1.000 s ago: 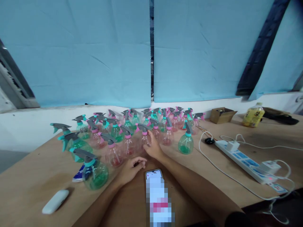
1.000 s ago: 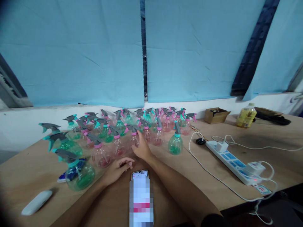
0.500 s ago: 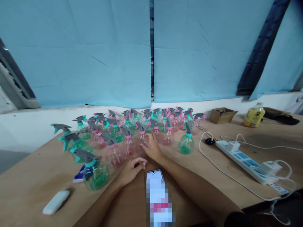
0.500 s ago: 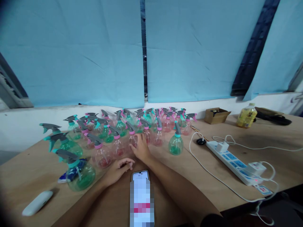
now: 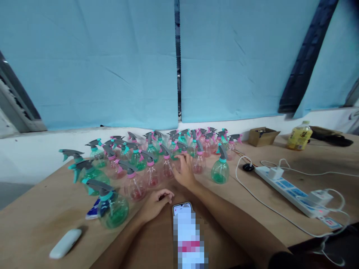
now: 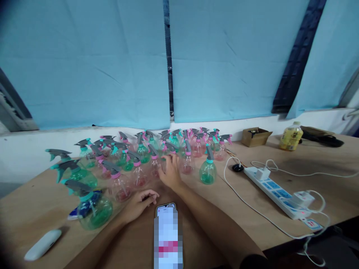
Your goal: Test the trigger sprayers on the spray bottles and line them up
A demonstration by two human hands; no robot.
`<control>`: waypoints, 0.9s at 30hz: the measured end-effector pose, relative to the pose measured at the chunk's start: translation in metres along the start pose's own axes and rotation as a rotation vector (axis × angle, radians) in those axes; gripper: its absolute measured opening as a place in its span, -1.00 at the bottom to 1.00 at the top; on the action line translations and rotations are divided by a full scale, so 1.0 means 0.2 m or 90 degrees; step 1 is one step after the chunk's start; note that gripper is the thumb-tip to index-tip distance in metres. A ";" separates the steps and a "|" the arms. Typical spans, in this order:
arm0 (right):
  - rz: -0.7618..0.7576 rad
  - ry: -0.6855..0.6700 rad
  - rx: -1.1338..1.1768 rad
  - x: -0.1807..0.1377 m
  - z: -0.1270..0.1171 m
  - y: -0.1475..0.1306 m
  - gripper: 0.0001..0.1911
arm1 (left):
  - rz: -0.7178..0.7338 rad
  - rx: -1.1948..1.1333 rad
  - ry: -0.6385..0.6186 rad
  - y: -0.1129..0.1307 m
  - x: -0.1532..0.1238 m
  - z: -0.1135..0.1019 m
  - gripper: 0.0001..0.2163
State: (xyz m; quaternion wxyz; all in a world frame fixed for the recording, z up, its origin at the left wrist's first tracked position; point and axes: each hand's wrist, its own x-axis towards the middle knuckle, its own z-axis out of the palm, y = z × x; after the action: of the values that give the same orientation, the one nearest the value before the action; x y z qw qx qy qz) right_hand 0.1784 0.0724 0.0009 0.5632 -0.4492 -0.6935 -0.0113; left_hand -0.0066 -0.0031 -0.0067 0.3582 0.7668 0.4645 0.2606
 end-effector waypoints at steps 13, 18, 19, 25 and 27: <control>0.031 0.106 0.132 0.15 -0.05 0.17 -0.58 | -0.001 -0.018 -0.007 -0.01 0.00 0.00 -0.73; 0.070 0.164 0.144 0.15 -0.06 0.15 -0.71 | 0.001 -0.013 -0.002 -0.02 0.00 0.00 -0.72; 0.077 0.169 0.154 0.14 -0.07 0.14 -0.69 | 0.001 -0.013 -0.003 -0.02 0.00 0.00 -0.72; 0.073 0.173 0.171 0.13 -0.08 0.11 -0.73 | -0.011 -0.009 -0.011 0.01 0.00 0.00 -0.71; 0.057 0.179 0.166 0.13 -0.09 0.11 -0.78 | -0.012 -0.009 -0.011 0.01 0.00 0.00 -0.70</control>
State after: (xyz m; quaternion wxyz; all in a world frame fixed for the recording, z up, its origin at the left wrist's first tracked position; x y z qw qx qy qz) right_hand 0.2076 0.0915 0.0178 0.7080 -0.3966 -0.5828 0.0412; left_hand -0.0053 -0.0039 -0.0049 0.3699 0.7624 0.4665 0.2536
